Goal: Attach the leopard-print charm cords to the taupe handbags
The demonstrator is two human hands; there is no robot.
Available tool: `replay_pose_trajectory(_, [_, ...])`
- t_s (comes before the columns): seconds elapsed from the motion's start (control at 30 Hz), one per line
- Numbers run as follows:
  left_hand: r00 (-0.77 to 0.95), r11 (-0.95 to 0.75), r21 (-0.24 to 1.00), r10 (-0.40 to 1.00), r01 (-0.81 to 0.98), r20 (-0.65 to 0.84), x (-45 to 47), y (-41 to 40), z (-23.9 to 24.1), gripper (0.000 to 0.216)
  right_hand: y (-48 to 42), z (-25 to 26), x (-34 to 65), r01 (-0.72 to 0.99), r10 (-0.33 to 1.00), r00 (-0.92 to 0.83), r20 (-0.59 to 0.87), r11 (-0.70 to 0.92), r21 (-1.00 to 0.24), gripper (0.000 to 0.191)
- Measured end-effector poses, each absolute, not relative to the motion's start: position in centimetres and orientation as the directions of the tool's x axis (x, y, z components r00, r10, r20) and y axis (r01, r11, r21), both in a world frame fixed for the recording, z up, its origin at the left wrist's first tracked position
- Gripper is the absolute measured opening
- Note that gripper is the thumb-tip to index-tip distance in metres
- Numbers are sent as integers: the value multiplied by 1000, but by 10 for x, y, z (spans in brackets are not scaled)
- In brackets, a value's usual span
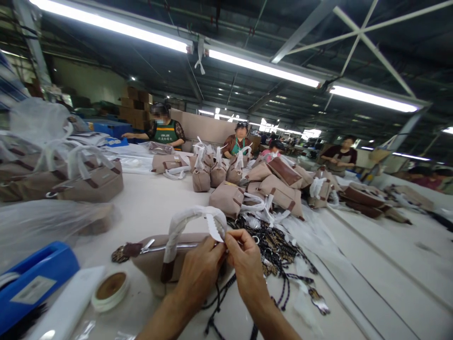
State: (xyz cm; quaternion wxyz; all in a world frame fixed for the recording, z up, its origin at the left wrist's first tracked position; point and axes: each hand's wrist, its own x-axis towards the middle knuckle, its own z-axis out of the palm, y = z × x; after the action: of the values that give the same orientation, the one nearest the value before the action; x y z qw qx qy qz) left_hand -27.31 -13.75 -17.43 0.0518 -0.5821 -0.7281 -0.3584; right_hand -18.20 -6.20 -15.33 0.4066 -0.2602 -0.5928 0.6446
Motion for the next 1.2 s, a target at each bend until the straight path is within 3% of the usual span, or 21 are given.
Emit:
replay_pose_trajectory(0.13, [-282, -158, 702, 838, 695, 467, -284, -137, -161, 22, -53, -161, -180, -253, 849, -512, 127, -8, -967, 31])
replay_pose_trajectory(0.27, [-289, -244, 940, 906, 239, 309, -304, -140, -155, 18, -44, -165, -180, -433, 847, -527, 62, -206, -877, 36])
replay_pose_trajectory(0.37, [-307, -267, 957, 925, -112, 222, -318, -140, -158, 26, -43, -171, -182, -553, 826, -564, -20, -395, -734, 37])
replay_pose_trajectory(0.43, [-312, -269, 922, 933, -279, 178, -325, -140, -161, 29, -44, -176, -183, -586, 818, -575, -16, -425, -690, 32])
replay_pose_trajectory(0.5, [-290, -260, 881, 945, -396, 149, -330, -137, -164, 31, -46, -182, -183, -592, 821, -568, 62, -355, -724, 26])
replay_pose_trajectory(0.57, [-286, -262, 852, 948, -452, 140, -336, -133, -163, 32, -49, -183, -182, -529, 805, -564, 184, -181, -829, 19])
replay_pose_trajectory(0.63, [-301, -262, 869, 943, -419, 139, -340, -127, -159, 31, -49, -179, -183, -415, 754, -571, 326, 78, -907, 10])
replay_pose_trajectory(0.73, [-307, -235, 952, 937, -196, 168, -342, -121, -150, 29, -45, -167, -188, -299, 672, -577, 464, 355, -886, 7])
replay_pose_trajectory(0.8, [-318, -213, 973, 932, -84, 176, -340, -122, -146, 32, -39, -160, -193, -281, 678, -576, 457, 360, -890, 7])
replay_pose_trajectory(0.93, [-436, -168, 984, 891, -62, 124, -331, -129, -151, 34, -30, -157, -199, -262, 676, -617, 402, 305, -915, 8])
replay_pose_trajectory(1.2, [-478, -124, 970, 853, 209, 212, -333, -122, -159, 25, -33, -150, -193, -209, 586, -601, 543, 540, -815, 9])
